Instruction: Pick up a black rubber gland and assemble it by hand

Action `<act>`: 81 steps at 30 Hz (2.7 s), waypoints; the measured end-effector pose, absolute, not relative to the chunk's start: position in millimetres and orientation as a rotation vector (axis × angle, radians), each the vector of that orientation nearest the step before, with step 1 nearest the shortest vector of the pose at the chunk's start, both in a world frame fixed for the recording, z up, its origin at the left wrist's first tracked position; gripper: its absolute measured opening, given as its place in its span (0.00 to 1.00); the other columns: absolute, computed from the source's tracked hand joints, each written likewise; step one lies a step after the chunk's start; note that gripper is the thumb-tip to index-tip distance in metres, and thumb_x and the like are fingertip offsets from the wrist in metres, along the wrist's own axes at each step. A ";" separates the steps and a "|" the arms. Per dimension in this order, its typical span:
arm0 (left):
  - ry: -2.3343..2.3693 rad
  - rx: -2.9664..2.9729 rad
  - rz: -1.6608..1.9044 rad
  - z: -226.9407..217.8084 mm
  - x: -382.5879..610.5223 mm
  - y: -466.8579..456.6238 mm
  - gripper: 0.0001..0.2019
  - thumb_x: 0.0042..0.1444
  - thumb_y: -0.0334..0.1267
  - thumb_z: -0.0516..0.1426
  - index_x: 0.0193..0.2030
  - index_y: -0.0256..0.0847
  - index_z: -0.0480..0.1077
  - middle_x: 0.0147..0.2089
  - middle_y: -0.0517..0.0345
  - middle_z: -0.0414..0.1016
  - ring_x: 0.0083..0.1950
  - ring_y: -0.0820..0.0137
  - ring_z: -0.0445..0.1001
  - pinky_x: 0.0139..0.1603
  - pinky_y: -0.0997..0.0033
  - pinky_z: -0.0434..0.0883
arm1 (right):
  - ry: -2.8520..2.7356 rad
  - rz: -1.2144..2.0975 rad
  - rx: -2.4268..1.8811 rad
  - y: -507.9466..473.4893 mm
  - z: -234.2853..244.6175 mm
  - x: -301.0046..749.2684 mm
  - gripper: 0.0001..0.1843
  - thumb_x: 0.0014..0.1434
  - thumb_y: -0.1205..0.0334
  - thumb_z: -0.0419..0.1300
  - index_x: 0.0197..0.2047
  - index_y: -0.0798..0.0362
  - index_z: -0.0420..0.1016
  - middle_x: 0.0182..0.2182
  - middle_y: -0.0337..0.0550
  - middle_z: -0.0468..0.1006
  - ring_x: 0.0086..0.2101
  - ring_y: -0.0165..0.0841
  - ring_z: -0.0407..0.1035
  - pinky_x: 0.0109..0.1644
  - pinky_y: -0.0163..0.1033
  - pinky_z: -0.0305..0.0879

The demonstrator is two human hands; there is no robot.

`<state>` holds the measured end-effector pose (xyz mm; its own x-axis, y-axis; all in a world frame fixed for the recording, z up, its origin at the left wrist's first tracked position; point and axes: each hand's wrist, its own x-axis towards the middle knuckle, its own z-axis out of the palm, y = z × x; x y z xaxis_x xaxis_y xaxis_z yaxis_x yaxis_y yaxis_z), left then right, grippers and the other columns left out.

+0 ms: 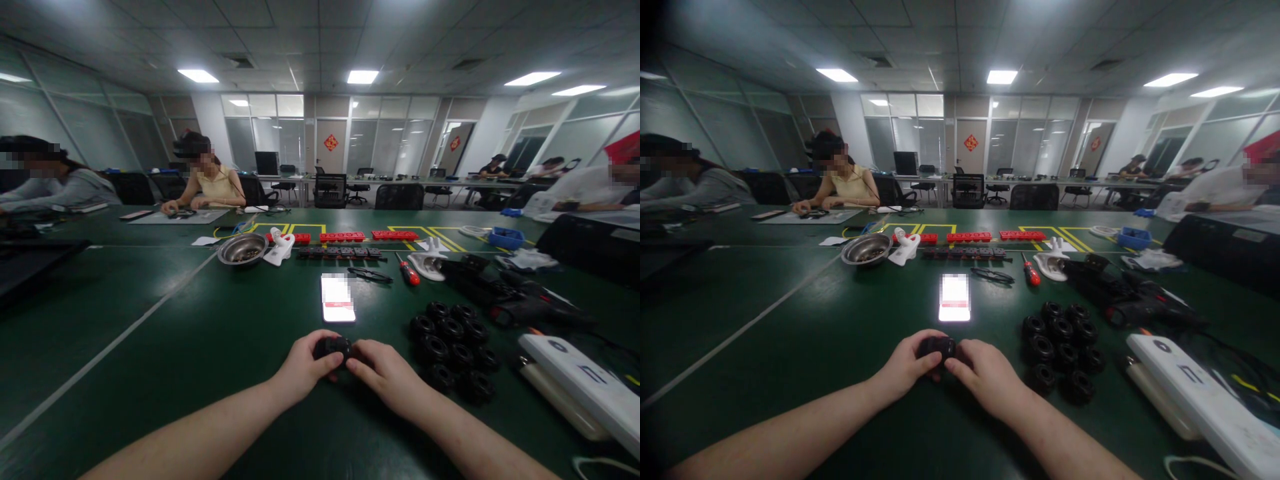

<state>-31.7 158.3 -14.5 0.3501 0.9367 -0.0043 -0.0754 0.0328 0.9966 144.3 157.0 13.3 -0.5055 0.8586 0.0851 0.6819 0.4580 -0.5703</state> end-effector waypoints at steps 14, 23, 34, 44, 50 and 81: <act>0.842 1.289 0.959 -18.5 -35.3 159.5 0.20 0.45 0.44 0.60 0.42 0.35 0.64 0.35 0.55 0.68 0.26 0.74 0.70 0.25 0.73 0.67 | -2.313 0.593 -1.177 156.1 14.6 153.3 0.25 0.51 0.55 0.58 0.52 0.52 0.63 0.40 0.46 0.72 0.37 0.36 0.66 0.39 0.39 0.62; 0.878 1.315 0.924 -14.1 -31.8 157.5 0.23 0.41 0.43 0.62 0.43 0.35 0.64 0.38 0.54 0.67 0.31 0.70 0.69 0.28 0.70 0.69 | -2.326 0.650 -1.285 158.0 15.9 148.7 0.10 0.56 0.56 0.54 0.32 0.55 0.70 0.26 0.40 0.71 0.27 0.32 0.64 0.28 0.34 0.56; 0.902 1.346 0.930 -15.5 -35.2 158.6 0.20 0.44 0.43 0.61 0.42 0.35 0.65 0.36 0.55 0.67 0.32 0.70 0.70 0.29 0.70 0.69 | -2.312 0.721 -1.273 156.0 17.0 149.0 0.15 0.53 0.57 0.57 0.44 0.51 0.65 0.30 0.39 0.71 0.29 0.32 0.64 0.30 0.33 0.56; 0.874 1.328 0.918 -17.2 -33.9 159.4 0.23 0.41 0.45 0.62 0.43 0.35 0.63 0.38 0.54 0.67 0.31 0.71 0.69 0.29 0.71 0.69 | -2.379 0.675 -1.312 156.6 16.4 146.8 0.13 0.58 0.56 0.50 0.27 0.55 0.66 0.25 0.40 0.70 0.26 0.30 0.63 0.28 0.32 0.55; 0.892 1.295 0.874 -16.1 -35.1 161.8 0.23 0.42 0.48 0.60 0.41 0.34 0.64 0.34 0.55 0.69 0.27 0.71 0.70 0.29 0.68 0.68 | -2.336 0.742 -1.253 156.3 17.3 147.4 0.15 0.50 0.62 0.59 0.43 0.53 0.68 0.33 0.42 0.73 0.32 0.33 0.66 0.34 0.34 0.59; 0.881 1.207 0.945 -12.4 -32.9 158.7 0.24 0.37 0.40 0.64 0.42 0.36 0.64 0.39 0.56 0.67 0.29 0.73 0.70 0.27 0.71 0.69 | -2.252 0.591 -1.298 153.5 18.6 149.2 0.14 0.59 0.54 0.49 0.38 0.53 0.70 0.27 0.41 0.73 0.28 0.32 0.66 0.30 0.34 0.58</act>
